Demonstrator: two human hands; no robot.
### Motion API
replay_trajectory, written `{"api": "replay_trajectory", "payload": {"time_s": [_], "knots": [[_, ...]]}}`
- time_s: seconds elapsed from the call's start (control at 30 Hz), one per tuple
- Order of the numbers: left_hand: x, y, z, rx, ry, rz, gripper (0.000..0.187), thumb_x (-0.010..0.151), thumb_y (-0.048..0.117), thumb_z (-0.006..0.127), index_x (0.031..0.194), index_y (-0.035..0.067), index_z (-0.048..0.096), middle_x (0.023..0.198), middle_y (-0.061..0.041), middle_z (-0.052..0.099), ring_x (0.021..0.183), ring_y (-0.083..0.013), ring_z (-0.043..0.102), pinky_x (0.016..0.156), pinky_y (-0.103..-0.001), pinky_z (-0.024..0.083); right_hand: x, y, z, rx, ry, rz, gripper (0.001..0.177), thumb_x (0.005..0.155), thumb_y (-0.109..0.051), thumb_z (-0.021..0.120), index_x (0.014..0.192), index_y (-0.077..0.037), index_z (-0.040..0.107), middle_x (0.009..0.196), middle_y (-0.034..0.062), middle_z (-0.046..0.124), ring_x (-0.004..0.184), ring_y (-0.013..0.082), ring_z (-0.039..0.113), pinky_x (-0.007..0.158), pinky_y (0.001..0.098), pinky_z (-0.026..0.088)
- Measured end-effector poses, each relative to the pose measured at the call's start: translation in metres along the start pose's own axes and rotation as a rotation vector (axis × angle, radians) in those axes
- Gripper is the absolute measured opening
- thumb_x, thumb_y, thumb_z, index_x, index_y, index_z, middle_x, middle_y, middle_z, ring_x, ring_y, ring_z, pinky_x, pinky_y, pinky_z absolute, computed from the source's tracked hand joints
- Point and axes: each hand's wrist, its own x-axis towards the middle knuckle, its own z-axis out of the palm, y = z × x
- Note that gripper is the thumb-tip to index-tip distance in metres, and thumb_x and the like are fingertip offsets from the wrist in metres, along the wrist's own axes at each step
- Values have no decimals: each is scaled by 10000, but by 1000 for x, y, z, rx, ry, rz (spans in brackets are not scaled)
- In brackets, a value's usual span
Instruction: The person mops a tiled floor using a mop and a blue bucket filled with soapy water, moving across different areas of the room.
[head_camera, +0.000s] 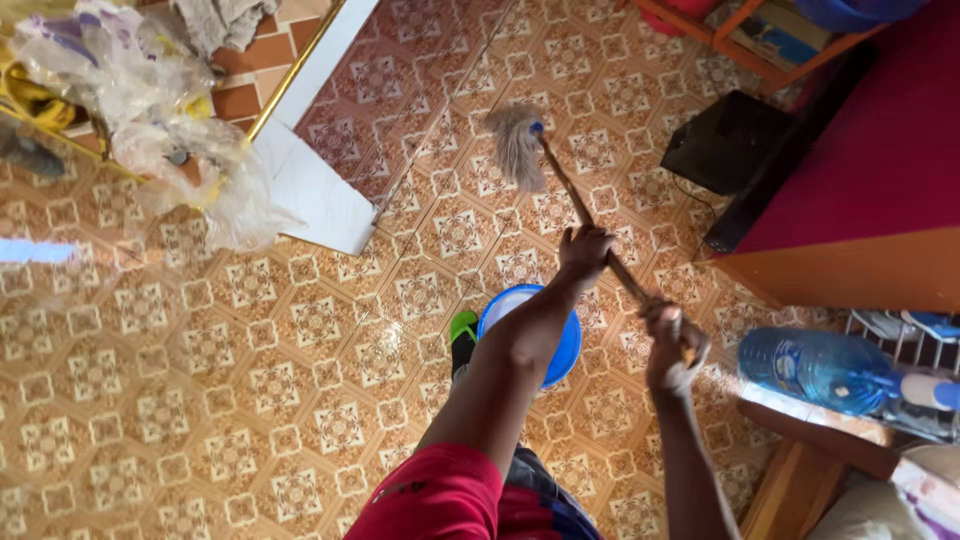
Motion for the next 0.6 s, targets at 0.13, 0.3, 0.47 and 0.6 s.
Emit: {"api": "replay_trajectory", "payload": {"time_s": [0.13, 0.3, 0.47, 0.6], "knots": [[26, -24, -26, -68, 223, 12, 326, 785, 284, 690, 1110, 257, 685, 1235, 13, 643, 1293, -249, 500, 1057, -624, 342, 46, 2, 18, 109, -71, -9, 506, 1159, -293, 550, 719, -45, 579, 732, 67, 618, 710, 196, 603, 995, 436, 557], [8, -38, -96, -100, 158, -143, 229, 930, 392, 658, 1106, 248, 690, 1284, 50, 660, 1395, -237, 502, 1103, -535, 408, 73, -8, 50, 214, -243, 9, 516, 1181, -230, 568, 722, 1, 535, 755, 73, 567, 746, 202, 559, 890, 388, 508], [-40, -44, -130, -251, 314, -201, 348, 897, 478, 660, 1132, 222, 682, 1300, 17, 638, 1350, -274, 489, 1051, -533, 400, 78, 3, 70, 164, -331, -150, 419, 1009, -190, 581, 641, -4, 503, 735, 114, 680, 605, 189, 657, 603, 362, 520], [-86, -28, -123, -256, 334, -318, 283, 929, 446, 658, 1069, 202, 688, 1282, 13, 646, 1374, -288, 494, 1056, -538, 418, 40, -29, 51, 220, -405, -10, 417, 1050, -148, 546, 669, 20, 538, 696, 90, 598, 624, 192, 561, 696, 376, 519]]}}
